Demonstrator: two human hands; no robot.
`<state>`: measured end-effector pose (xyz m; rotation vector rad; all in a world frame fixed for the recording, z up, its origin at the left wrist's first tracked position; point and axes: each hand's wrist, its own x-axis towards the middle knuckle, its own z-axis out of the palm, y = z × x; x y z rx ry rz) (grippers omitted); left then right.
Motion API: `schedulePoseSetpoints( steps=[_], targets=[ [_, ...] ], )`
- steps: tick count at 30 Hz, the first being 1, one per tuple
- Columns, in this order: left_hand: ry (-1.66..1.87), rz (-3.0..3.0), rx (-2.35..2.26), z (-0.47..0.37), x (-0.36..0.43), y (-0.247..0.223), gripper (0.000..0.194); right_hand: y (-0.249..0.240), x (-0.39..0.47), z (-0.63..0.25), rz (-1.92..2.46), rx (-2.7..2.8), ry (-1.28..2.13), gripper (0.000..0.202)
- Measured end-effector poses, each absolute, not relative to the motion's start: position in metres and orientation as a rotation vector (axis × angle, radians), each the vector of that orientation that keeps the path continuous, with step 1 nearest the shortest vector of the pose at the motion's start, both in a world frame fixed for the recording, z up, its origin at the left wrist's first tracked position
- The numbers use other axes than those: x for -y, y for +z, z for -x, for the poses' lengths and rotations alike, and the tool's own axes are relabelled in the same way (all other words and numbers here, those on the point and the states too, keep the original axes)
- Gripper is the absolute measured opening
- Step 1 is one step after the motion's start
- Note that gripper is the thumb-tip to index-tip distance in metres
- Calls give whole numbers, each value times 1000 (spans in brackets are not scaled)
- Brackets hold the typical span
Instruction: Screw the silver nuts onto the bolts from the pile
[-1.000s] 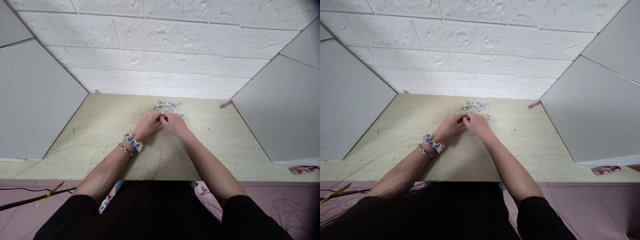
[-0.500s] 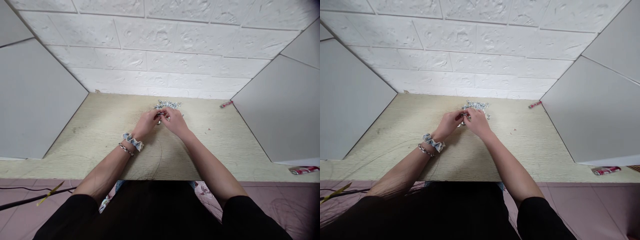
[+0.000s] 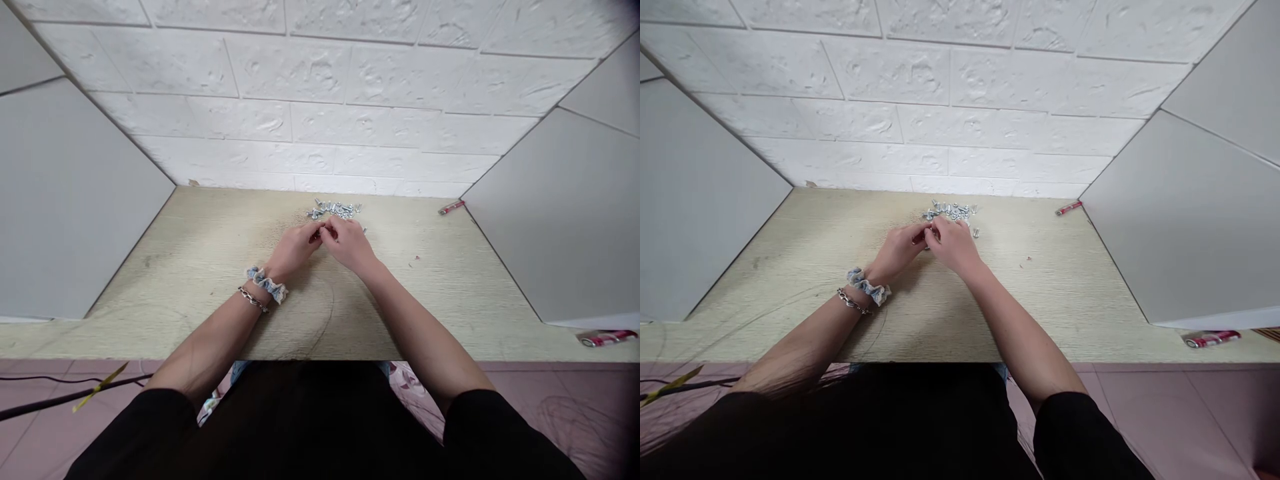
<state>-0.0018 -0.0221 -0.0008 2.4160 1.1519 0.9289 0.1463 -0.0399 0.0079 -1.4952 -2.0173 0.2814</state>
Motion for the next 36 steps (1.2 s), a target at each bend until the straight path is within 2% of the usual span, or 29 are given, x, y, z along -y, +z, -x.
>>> schedulePoseSetpoints(
  steps=[16,23,36],
  targets=[
    [928,-2421,-1165,3,20,1,16,10,42,-147,1578,2064,238,40],
    [988,-2365,-1201,4,21,3,25,9,42,-146,1458,2002,330,19],
    [1013,-2435,-1202,6,19,-2,27,7,42,-146,1399,2023,291,18]
  ],
)
